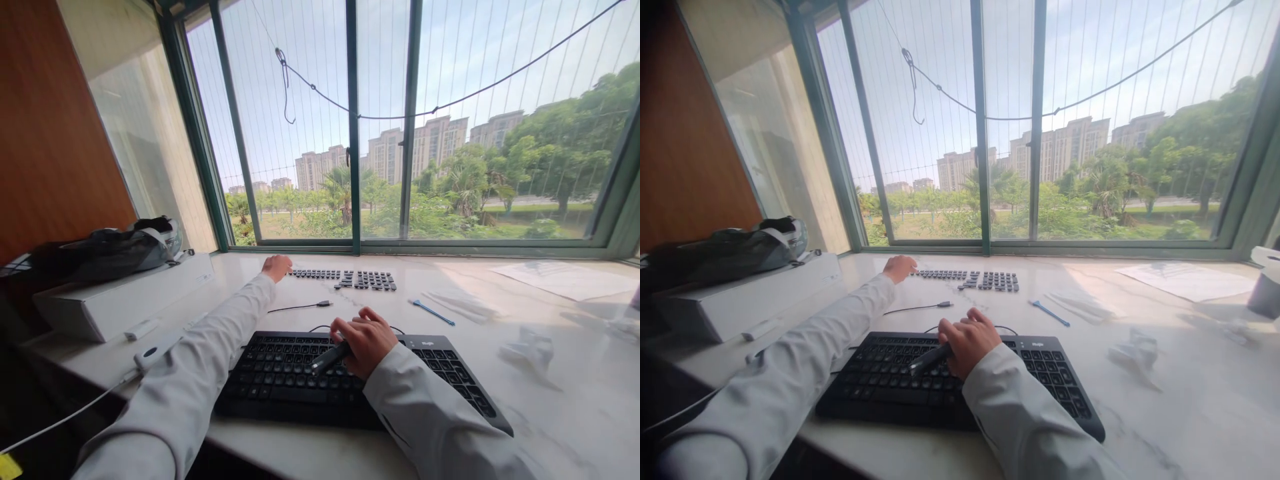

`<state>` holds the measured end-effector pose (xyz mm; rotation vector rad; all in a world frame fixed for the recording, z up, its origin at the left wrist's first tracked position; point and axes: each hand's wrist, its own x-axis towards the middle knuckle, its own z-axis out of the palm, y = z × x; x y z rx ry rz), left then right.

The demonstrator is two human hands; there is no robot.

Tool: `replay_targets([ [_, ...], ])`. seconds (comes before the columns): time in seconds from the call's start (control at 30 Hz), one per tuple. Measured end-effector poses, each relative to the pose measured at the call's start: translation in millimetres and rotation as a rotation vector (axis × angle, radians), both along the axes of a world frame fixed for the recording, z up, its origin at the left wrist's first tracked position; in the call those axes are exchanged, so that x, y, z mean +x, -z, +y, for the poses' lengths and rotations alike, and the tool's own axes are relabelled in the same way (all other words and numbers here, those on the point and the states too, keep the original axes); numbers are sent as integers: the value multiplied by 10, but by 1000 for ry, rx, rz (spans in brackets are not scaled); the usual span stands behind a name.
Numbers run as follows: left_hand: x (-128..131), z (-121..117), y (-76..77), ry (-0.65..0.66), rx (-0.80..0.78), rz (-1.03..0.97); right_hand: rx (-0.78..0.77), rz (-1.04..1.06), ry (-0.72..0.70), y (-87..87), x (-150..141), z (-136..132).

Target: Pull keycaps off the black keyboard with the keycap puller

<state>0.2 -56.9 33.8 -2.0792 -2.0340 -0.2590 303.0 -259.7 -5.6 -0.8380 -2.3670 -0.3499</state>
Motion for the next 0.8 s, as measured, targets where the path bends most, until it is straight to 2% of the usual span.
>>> replay_targets([
  [0.13, 61, -453, -104, 12, 48, -98, -29, 18, 26, -49, 75, 23],
  [0.27, 125, -1035, -67, 77, 53, -181, -90, -2, 70, -62, 144, 62],
  [0.37, 163, -1543, 61, 162, 61, -288, -114, 5, 143, -68, 156, 69],
  [0.43, 184, -1889, 179, 215, 98, -447, -119, 39, 195, -78, 143, 52],
  [0.5, 208, -2213, 305, 220, 153, -556, -127, 68, 233, -84, 125, 26],
  [0.57, 241, -2489, 421, 208, 220, -580, -139, 83, 259, -82, 113, 9],
  [0.7, 329, -2826, 578, 244, 313, -515, -177, 204, 257, -70, 99, 38],
  [0.8, 370, -2894, 623, 265, 299, -446, -284, 500, 152, -90, 5, 92],
])
